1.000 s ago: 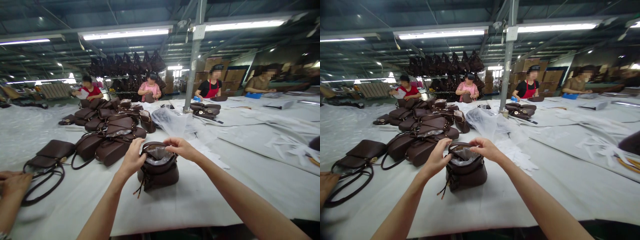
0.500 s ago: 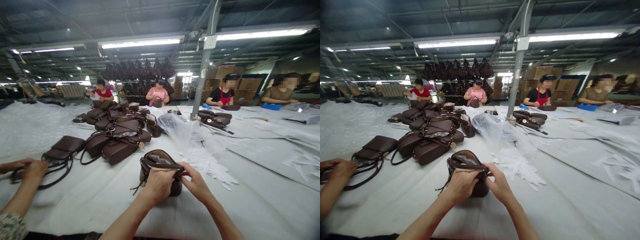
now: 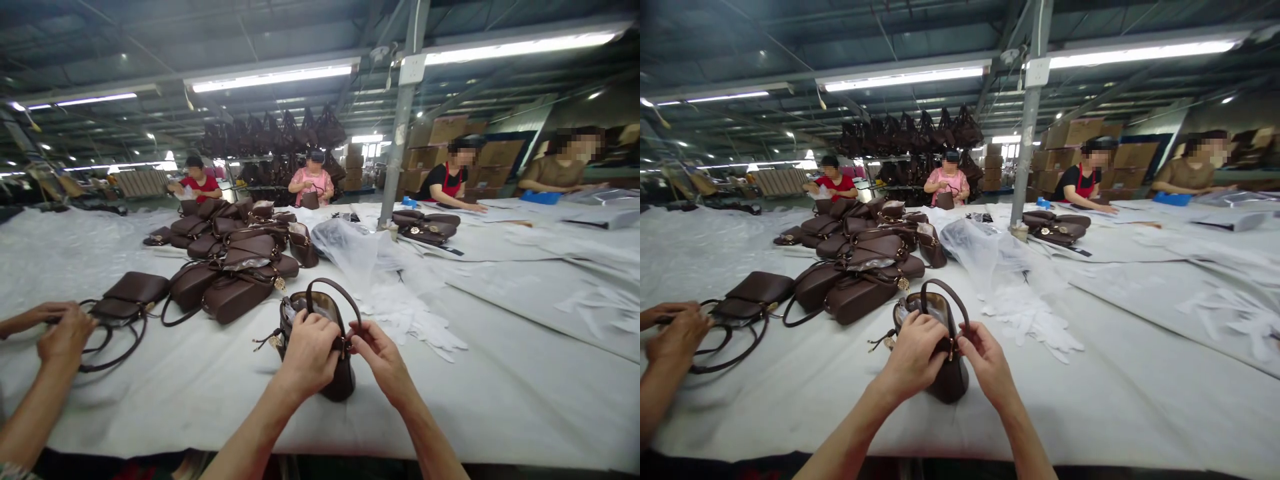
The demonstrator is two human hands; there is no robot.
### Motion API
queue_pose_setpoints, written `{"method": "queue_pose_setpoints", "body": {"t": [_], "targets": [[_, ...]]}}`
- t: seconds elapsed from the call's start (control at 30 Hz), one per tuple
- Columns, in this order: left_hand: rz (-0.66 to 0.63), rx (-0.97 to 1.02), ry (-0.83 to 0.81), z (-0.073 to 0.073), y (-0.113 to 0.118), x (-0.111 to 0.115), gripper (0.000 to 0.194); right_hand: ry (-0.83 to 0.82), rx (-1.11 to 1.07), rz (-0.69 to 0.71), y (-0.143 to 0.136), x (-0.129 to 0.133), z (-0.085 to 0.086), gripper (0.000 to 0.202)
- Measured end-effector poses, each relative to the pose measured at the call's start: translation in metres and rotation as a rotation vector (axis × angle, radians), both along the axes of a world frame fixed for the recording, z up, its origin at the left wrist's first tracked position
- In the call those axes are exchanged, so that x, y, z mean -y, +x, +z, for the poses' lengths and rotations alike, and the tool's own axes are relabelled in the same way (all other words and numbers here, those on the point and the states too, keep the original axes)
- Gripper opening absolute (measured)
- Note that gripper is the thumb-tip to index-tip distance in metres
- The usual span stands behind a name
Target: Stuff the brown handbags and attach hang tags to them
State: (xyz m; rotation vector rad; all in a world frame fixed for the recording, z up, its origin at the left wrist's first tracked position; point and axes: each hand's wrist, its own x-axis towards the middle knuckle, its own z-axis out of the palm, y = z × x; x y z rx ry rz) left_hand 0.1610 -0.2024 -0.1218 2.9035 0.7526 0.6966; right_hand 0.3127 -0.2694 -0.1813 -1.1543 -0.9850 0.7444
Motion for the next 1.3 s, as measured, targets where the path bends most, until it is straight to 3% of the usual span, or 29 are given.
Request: {"method": "queue_pose_setpoints", "body": {"t": [0.17, 0.33, 0.43, 0.6, 0.7, 0.77, 0.97, 1.13, 1.3], "targets": [[-0.02, 0.023, 0.156, -0.015, 0.008, 0.005, 0.016, -0.011, -0.005, -0.047, 0.002, 0.007, -0.009, 0.038], [-0.065, 0.053, 0.299, -0.025, 0.01, -0.002, 0.017, 0.06, 0.375, -0.06, -0.002, 0.006, -0.003, 0.03], [-0.079, 0.098, 0.289, -0.028, 0.011, -0.004, 0.015, 0.143, 0.571, -0.038, -0.003, 0.009, -0.003, 0.043], [-0.101, 0.117, 0.298, -0.032, 0.013, -0.007, 0.016, 0.106, 0.486, -0.03, 0.0, 0.015, -0.025, 0.061], [-0.1, 0.163, 0.254, -0.035, 0.017, -0.01, 0.017, 0.027, 0.467, -0.128, -0.006, 0.007, -0.038, 0.073], [-0.092, 0.214, 0.204, -0.035, 0.02, -0.01, 0.015, -0.023, 0.474, -0.228, -0.014, -0.004, -0.04, 0.064], [0.052, 0.298, 0.09, -0.025, 0.02, -0.015, 0.013, -0.105, 0.457, -0.327, -0.027, -0.023, -0.031, 0.029], [0.241, 0.335, 0.011, -0.014, 0.01, -0.023, 0.011, -0.145, 0.535, -0.27, -0.015, -0.014, -0.029, 0.026], [0.265, 0.416, -0.096, -0.003, 0.008, -0.022, 0.012, -0.145, 0.552, -0.182, 0.004, 0.006, -0.014, 0.024]]}}
